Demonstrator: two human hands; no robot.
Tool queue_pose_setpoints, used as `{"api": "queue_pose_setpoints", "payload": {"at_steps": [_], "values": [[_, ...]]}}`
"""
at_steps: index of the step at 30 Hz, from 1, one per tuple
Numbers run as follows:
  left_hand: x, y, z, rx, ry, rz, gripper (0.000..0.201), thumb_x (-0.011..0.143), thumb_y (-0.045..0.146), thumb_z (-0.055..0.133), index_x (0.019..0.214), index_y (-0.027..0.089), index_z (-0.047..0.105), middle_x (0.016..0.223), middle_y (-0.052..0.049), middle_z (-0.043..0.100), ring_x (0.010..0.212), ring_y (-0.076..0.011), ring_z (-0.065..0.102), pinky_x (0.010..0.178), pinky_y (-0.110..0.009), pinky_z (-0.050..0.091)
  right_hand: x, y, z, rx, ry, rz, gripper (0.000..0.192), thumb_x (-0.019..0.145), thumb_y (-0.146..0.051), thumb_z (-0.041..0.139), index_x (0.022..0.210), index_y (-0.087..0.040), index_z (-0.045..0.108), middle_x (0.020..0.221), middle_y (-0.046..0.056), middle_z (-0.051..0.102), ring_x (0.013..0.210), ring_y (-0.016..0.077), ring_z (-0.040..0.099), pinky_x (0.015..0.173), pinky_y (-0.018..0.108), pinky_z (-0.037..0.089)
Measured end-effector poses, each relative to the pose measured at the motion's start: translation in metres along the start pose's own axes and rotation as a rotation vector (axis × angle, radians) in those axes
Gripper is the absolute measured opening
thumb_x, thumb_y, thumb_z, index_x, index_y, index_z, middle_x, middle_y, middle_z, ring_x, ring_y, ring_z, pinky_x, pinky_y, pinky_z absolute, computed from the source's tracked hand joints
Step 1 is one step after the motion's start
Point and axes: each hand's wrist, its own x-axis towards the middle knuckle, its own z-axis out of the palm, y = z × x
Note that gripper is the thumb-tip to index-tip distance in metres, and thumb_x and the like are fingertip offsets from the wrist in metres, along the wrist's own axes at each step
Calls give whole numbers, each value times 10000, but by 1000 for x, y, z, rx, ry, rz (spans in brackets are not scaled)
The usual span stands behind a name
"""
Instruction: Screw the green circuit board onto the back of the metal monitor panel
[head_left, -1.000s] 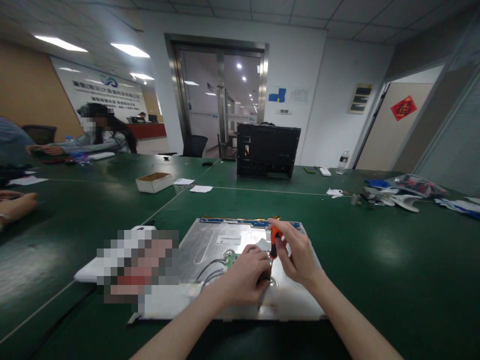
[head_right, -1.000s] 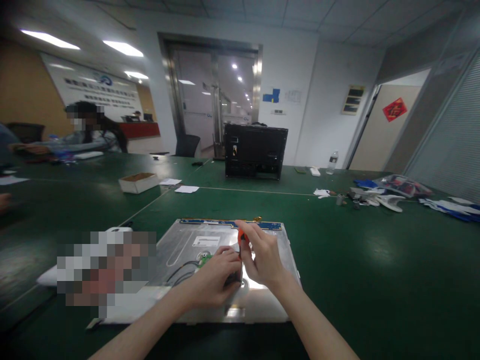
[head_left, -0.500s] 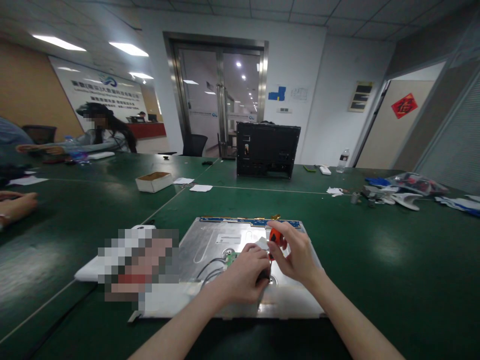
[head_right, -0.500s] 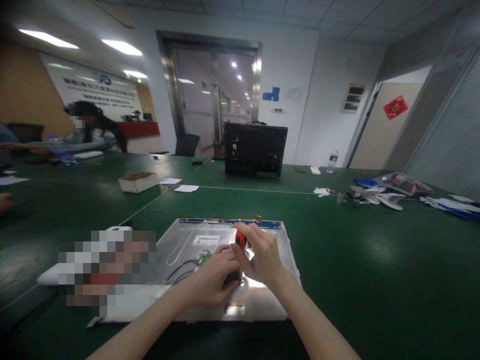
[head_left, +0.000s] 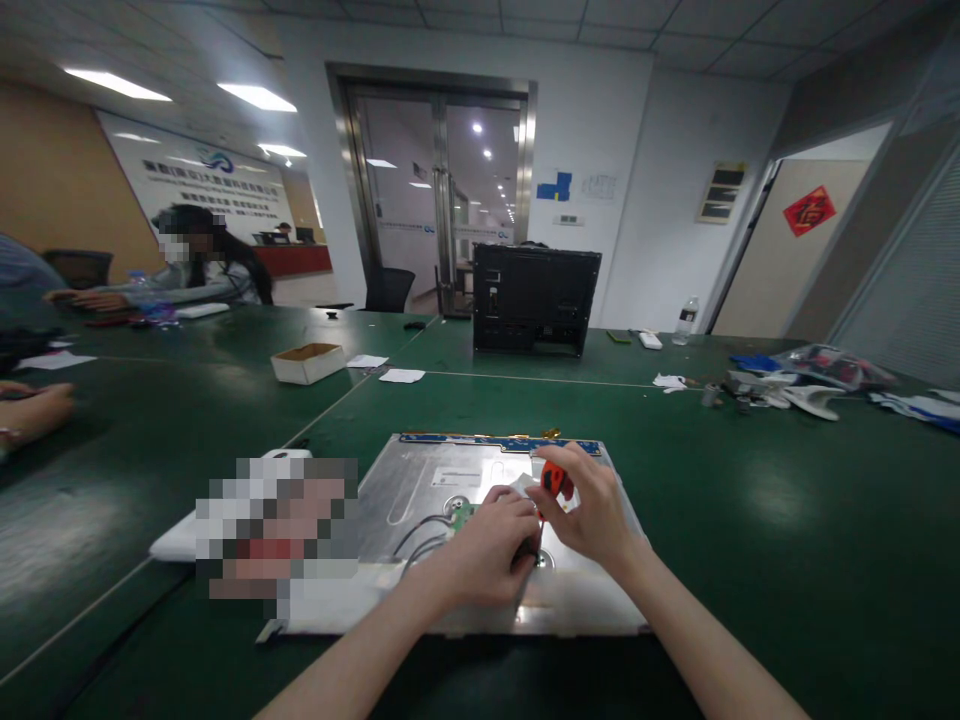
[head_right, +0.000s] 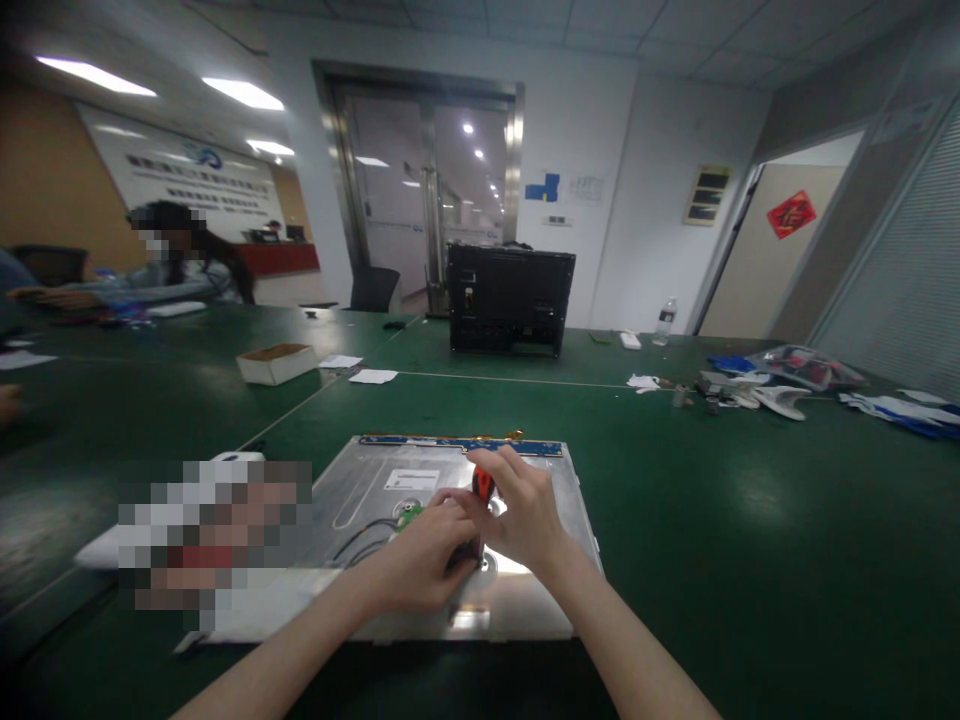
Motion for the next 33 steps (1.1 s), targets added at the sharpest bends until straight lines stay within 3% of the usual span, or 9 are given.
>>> {"api": "queue_pose_setpoints", "payload": {"at_steps": [6,16,33], "values": [[1,-1,0,-10,-26,6,91,678,111,565,725,185,539,857,-26,612,879,-212,547,917,-387,336,1,-2,-5,105,-63,14,394,860,-137,423,1248,-202,435,893,48,605,664,142,564,575,258,454],[0,-2,1,-16,-16,6,113,676,108,567,757,187,557,902,-35,627,896,-222,547,919,-391,329,0,-1,2,-27,36,-16,238,864,-237,516,1094,-206,465,698,-26,516,507,99,458,476,219,369],[0,0,0,-10,1,0,104,670,100,559,736,180,563,848,-31,619,867,-209,555,906,-382,345,2,-3,2,-64,80,-12,206,859,-321,578,990,-214,461,618,-57,496,466,85,429,463,194,348]]}}
